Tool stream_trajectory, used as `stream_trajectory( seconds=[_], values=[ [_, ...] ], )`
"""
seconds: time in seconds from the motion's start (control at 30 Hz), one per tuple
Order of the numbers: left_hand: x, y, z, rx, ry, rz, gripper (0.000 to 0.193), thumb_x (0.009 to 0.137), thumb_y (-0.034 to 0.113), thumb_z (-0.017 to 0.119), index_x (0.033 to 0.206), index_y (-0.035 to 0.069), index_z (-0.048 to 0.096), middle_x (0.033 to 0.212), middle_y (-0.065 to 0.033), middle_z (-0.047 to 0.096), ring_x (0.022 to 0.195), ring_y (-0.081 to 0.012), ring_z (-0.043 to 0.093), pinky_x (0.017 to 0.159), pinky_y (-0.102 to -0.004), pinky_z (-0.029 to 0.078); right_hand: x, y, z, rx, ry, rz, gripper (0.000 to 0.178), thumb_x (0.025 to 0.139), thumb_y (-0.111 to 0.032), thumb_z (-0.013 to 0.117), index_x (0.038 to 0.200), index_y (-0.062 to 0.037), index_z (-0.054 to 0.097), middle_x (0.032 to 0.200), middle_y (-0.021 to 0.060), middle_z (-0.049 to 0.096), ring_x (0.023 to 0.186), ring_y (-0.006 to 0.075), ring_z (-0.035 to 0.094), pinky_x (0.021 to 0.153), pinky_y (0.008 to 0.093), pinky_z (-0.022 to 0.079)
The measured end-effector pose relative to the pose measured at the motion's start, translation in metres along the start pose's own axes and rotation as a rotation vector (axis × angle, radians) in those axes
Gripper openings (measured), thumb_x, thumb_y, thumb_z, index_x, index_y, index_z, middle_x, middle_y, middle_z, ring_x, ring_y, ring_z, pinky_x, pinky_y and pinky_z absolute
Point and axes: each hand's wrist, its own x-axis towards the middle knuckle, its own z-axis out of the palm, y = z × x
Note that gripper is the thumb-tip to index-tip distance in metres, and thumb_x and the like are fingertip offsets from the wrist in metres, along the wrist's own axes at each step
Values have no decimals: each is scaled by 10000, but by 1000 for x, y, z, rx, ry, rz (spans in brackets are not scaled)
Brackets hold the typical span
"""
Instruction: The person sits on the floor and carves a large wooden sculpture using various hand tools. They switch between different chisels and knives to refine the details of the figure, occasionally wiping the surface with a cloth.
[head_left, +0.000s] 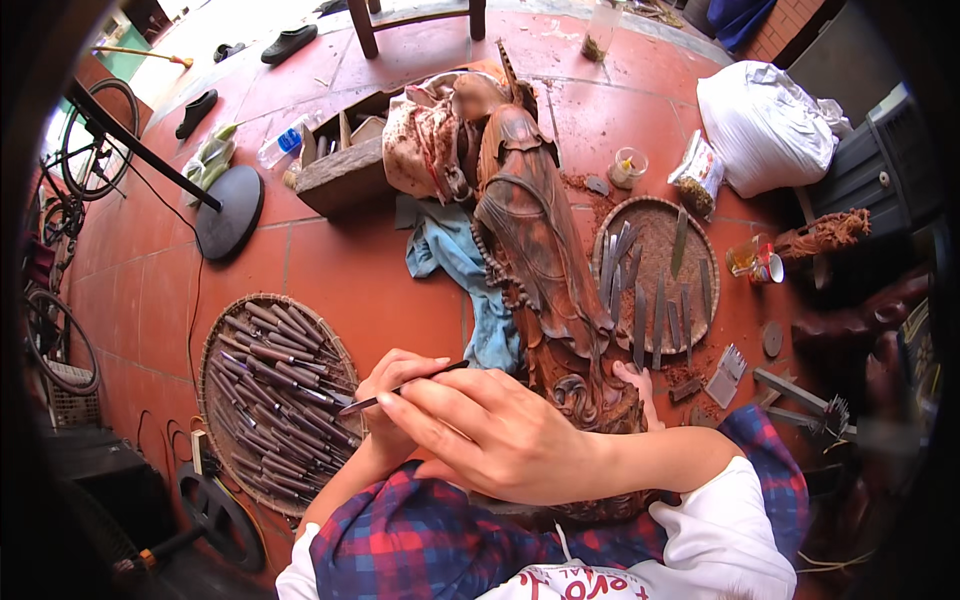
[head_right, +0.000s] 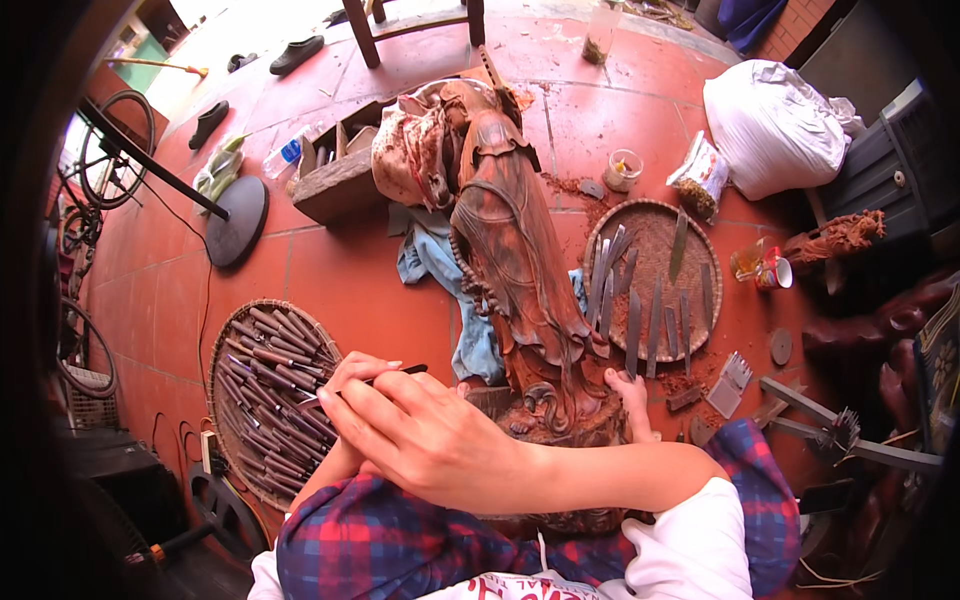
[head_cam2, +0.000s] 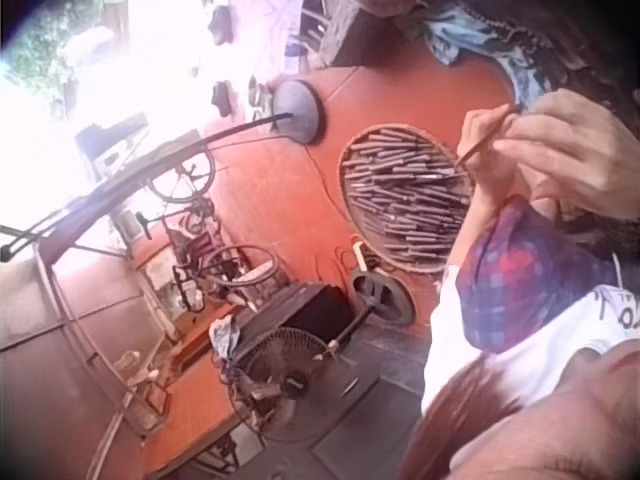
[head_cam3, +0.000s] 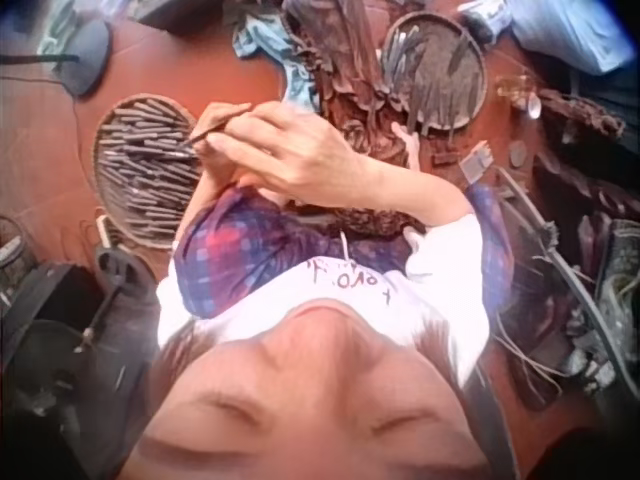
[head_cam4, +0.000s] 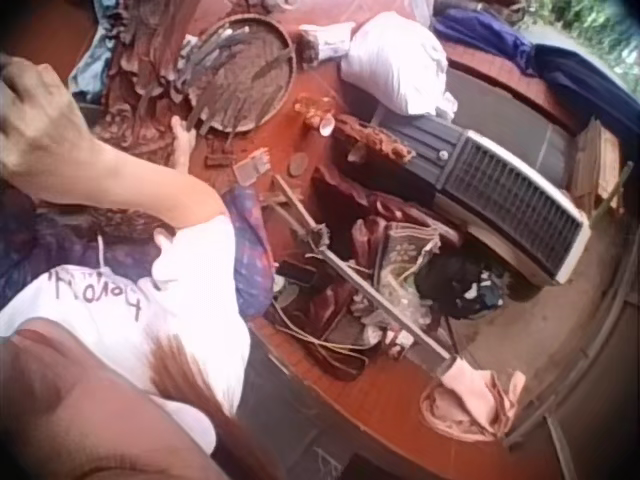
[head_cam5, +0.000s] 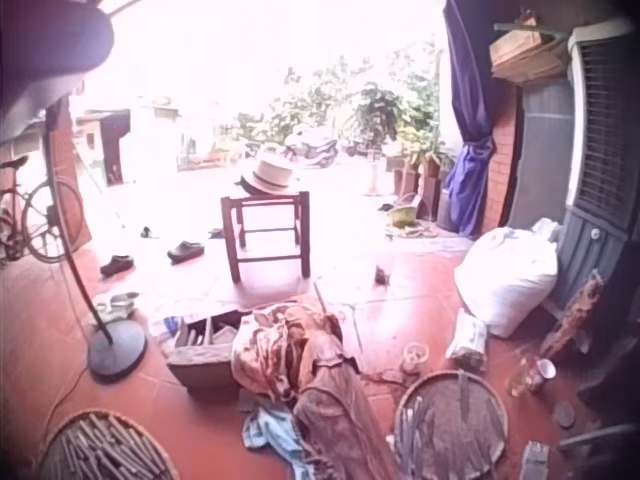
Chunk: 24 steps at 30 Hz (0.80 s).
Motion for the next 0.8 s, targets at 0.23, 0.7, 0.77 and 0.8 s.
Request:
stream_trajectory(
  seconds=[0.23, 0.7, 0.77, 0.8],
  values=[
    [5, -3, 28, 11, -153, 9, 209, 790, 96, 724, 975, 13, 677, 891, -107, 682, 778, -234, 661, 635, -320, 536, 10, 15, 41, 61, 108, -46, 295, 779, -199, 681, 983, -2, 599, 1041, 106, 591, 996, 279, 583, 872, 406, 457],
    [30, -41, 80, -328, 36, -41, 213, 731, 28, 782, 896, 22, 648, 893, -104, 680, 785, -240, 661, 619, -328, 529, -4, 66, 45, 94, -120, -10, 227, 792, -288, 602, 774, -68, 553, 741, 62, 508, 751, 231, 539, 740, 372, 406],
    [34, -44, 86, -347, 65, -31, 219, 722, 18, 791, 885, 24, 643, 894, -104, 680, 786, -241, 661, 617, -329, 529, -5, 75, 37, 127, -154, -11, 339, 857, -407, 609, 761, -88, 545, 731, 45, 460, 731, 207, 513, 688, 373, 387],
    [37, -45, 89, -351, 66, -26, 223, 718, 13, 795, 879, 24, 641, 894, -104, 680, 787, -242, 661, 616, -329, 528, -7, 79, 34, 142, -165, -6, 340, 846, -409, 623, 748, -95, 537, 726, 44, 452, 724, 206, 505, 685, 372, 383]
  ],
)
